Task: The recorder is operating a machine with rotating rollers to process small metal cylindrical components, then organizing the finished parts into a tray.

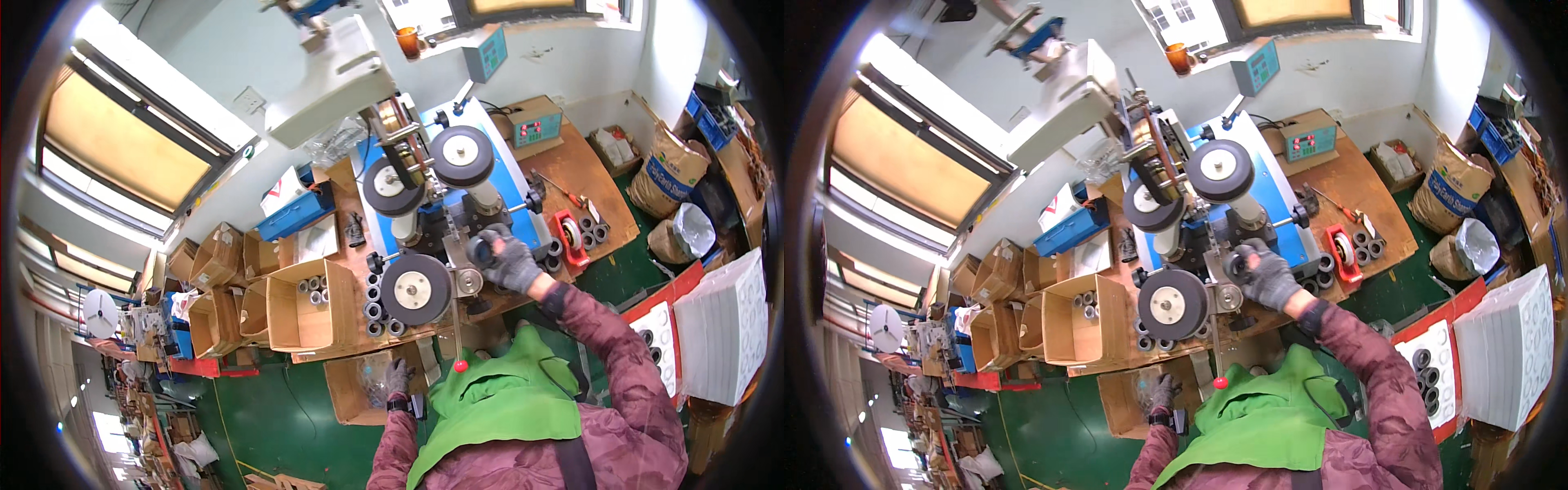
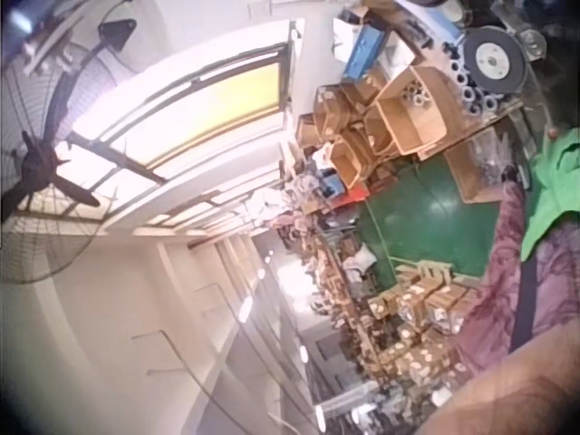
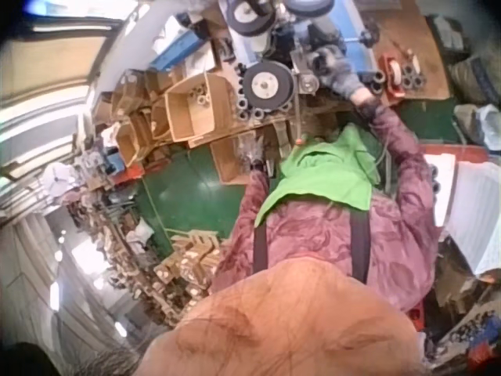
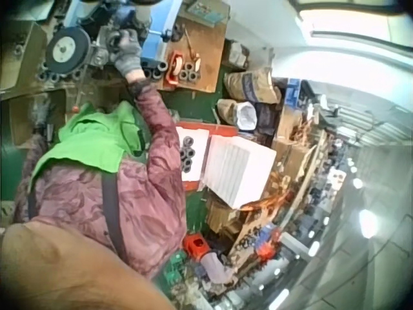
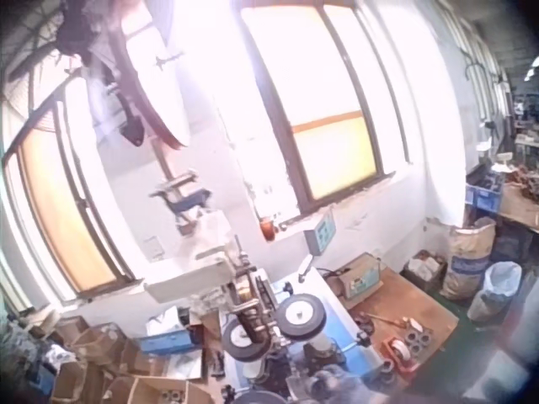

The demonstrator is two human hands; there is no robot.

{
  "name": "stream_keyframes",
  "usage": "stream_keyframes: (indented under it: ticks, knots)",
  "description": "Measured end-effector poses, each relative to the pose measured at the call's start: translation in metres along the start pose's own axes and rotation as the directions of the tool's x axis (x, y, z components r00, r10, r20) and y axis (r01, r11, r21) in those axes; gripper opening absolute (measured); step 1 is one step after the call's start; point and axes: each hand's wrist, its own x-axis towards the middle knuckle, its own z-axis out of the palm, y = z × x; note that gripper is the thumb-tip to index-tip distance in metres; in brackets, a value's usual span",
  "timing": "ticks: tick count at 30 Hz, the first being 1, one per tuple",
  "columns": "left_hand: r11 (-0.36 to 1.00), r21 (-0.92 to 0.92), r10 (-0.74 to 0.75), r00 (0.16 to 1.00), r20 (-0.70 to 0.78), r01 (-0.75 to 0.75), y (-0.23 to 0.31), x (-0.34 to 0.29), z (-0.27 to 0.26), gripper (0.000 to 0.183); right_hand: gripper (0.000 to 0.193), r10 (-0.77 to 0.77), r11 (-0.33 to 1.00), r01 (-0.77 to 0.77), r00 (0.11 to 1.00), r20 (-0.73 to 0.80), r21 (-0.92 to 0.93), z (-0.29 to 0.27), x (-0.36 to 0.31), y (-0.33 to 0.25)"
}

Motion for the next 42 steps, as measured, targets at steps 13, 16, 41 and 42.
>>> stream_keyframes:
  ticks: [13, 16, 41, 42]
  knots:
    - [0.907, -0.337, 0.242, 0.967, -0.075, -0.253, 0.102, -0.038, -0.04, 0.036, 0.055, -0.334, 0.858, 0.224, 0.927, -0.17, -0.462, 0.006, 0.099, -0.022]
    - [0.881, -0.306, 0.373, 0.928, -0.02, -0.36, 0.181, -0.049, -0.016, 0.036, 0.058, -0.253, 0.873, 0.178, 0.961, -0.11, -0.454, 0.007, 0.118, -0.026]
    - [0.809, -0.389, 0.066, 0.59, 0.804, 0.44, 0.367, -0.024, 0.277, 0.029, 0.047, -0.405, 0.854, 0.379, 0.914, 0.002, -0.357, -0.014, 0.134, 0.013]
    - [0.822, -0.372, 0.107, 0.526, 0.844, 0.43, 0.364, -0.022, 0.274, 0.028, 0.049, -0.454, 0.793, 0.421, 0.89, 0.035, -0.44, -0.009, 0.138, 0.022]
